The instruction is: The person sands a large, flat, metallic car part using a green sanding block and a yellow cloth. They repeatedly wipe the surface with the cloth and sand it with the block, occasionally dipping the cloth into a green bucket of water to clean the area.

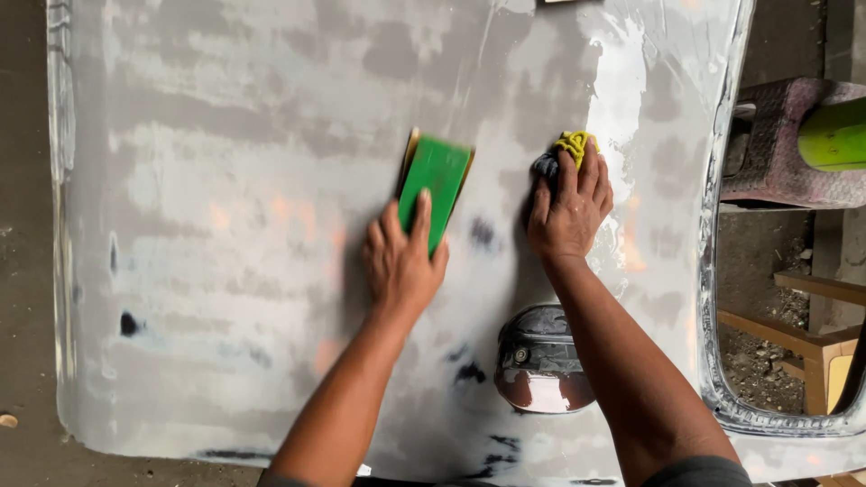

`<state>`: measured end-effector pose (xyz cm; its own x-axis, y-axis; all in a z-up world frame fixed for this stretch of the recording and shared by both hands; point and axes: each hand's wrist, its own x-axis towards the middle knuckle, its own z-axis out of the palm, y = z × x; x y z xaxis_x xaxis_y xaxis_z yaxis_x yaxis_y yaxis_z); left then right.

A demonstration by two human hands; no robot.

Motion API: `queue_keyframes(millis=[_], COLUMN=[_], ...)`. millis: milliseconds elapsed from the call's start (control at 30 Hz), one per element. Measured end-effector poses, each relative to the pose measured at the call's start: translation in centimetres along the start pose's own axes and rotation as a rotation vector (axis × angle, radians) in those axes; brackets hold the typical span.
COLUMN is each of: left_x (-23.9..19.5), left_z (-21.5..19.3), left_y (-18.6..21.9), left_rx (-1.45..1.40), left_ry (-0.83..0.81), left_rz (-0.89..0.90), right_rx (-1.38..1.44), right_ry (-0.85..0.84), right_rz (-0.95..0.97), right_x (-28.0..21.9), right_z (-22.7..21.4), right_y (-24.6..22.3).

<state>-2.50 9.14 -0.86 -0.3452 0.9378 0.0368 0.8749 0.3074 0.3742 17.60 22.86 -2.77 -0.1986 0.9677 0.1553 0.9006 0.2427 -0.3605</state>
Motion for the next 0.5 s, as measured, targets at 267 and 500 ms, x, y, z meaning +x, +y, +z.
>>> queue_keyframes(millis=[267,500], left_x=[11.7,-5.4], left_z=[1.6,-2.1], left_y=[1.6,0.5], left_rx=[-0.005,-0.035], left_ry=[0.066,-0.060], left_rz=[-0.005,0.079], right_rx=[-0.009,-0.001], right_ry=[-0.002,-0.008], right_rz=[-0.004,0.009], right_x=[-0.2,0.0], right_z=[0.1,-0.1], right_y=[-0.2,-0.2])
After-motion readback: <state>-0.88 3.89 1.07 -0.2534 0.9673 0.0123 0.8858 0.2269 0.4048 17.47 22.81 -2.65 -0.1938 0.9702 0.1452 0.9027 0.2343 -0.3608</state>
